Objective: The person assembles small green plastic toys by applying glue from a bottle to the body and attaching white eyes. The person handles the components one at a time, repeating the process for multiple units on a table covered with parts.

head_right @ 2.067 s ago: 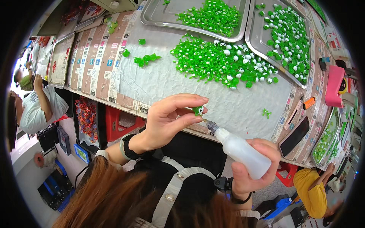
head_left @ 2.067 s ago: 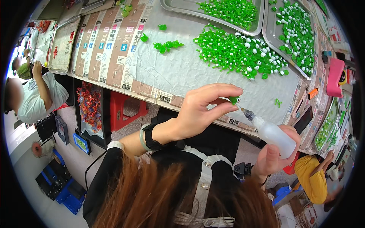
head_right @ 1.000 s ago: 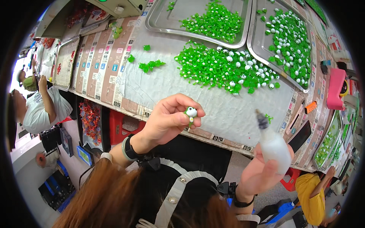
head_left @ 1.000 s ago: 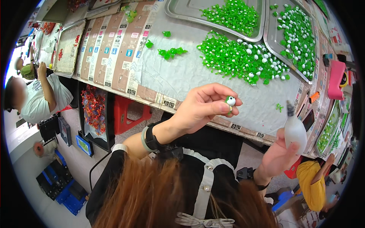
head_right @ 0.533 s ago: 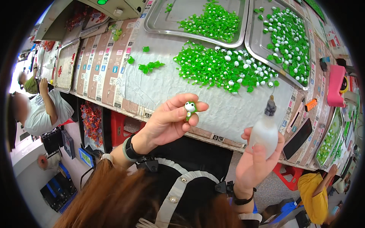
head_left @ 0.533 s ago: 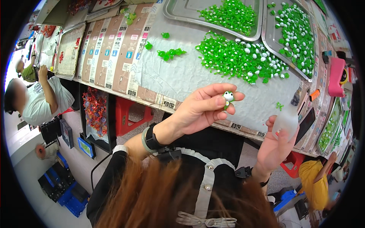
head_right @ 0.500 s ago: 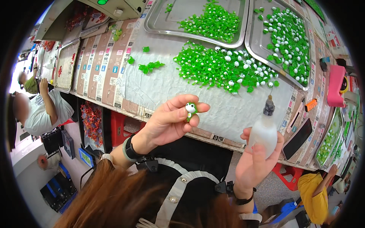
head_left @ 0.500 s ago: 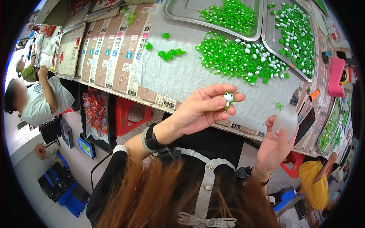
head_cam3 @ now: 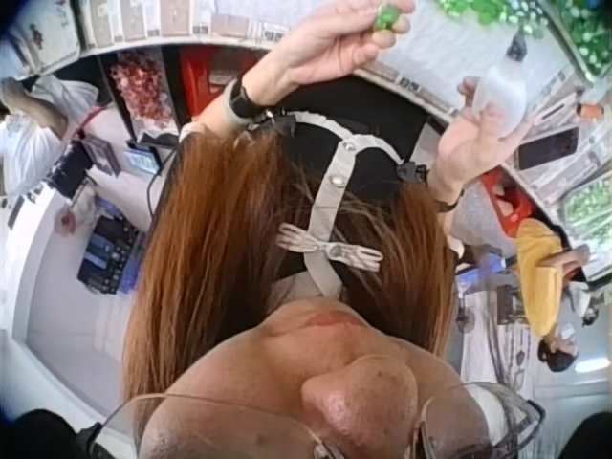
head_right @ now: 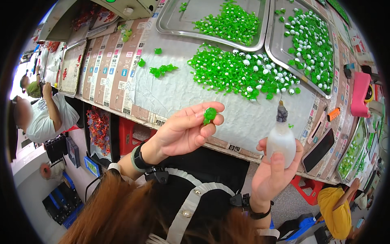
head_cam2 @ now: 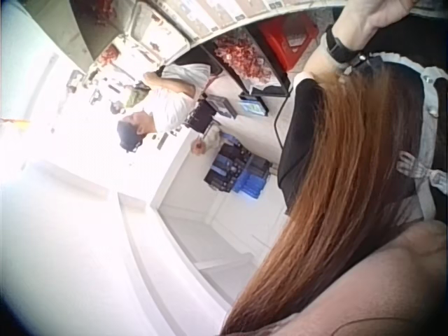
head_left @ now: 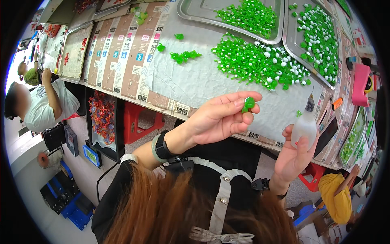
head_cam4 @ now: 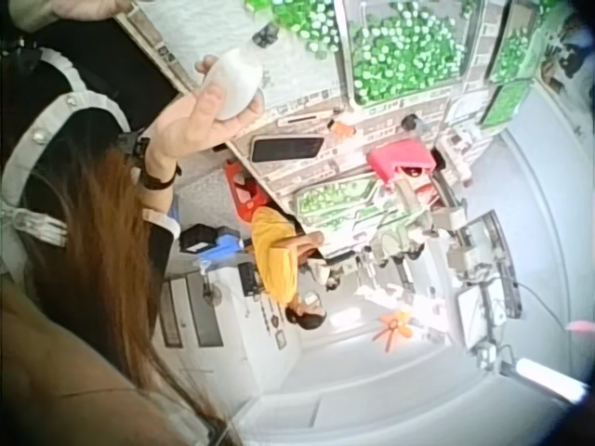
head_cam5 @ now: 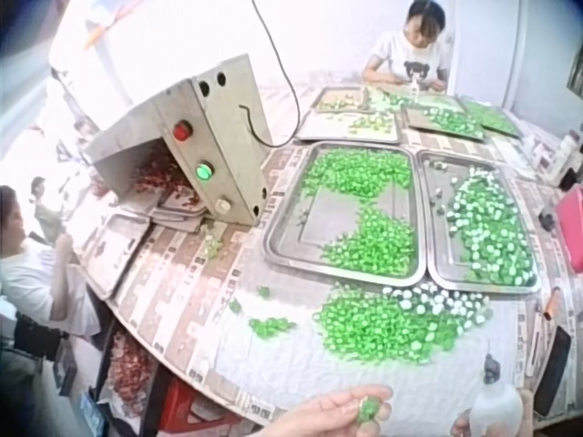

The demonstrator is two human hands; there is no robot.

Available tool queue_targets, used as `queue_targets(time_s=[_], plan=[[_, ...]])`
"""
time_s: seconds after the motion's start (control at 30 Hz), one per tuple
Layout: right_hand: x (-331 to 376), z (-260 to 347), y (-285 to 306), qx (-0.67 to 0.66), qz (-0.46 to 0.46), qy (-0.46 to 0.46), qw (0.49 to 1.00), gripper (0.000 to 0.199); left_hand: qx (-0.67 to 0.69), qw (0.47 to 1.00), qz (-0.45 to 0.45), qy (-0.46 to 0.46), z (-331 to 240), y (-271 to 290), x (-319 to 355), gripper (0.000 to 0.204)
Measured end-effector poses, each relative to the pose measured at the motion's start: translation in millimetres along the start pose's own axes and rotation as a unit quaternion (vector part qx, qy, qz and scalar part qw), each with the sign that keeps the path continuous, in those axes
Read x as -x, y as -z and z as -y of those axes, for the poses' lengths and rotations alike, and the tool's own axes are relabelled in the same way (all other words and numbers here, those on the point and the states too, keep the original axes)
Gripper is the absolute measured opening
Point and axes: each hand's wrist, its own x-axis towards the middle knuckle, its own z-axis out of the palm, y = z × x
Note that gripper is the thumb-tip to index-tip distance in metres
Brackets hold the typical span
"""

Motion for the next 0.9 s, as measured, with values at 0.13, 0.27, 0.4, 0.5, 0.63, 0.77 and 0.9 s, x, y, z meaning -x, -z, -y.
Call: queue_targets(time_s=[0.13,0.27,0.4,0.5,0.63,0.77,0.9], plan=[[0,-2,1,0.006,0.001,0.001,1.000,0.040,0.009,1.000,-0.009,0.008,0,-1,1,0.032],[-1,-2,-1,0.006,0.000,0.001,1.000,0.040,-0.104,0.992,-0.056,-0.041,-3,0,5,0.027],[-4,-4,6,0.012,-0.025,0.000,1.000,0.038,-0.710,0.576,-0.334,-0.231,-42,30,16,0.016],[-5,-6,6,0.013,-0.032,-0.004,0.999,0.036,-0.833,0.273,-0.311,-0.368,-67,34,17,0.015],[-6,-10,4,0.002,-0.028,-0.009,1.000,0.035,-0.865,0.270,-0.220,-0.361,-63,32,0,0.013],[-6,-11,4,0.003,-0.014,-0.005,1.000,0.034,-0.879,0.286,-0.246,-0.291,-48,22,-18,0.013],[-6,-12,8,0.003,-0.023,-0.004,1.000,0.033,-0.890,0.265,-0.240,-0.284,-49,26,-19,0.015]])
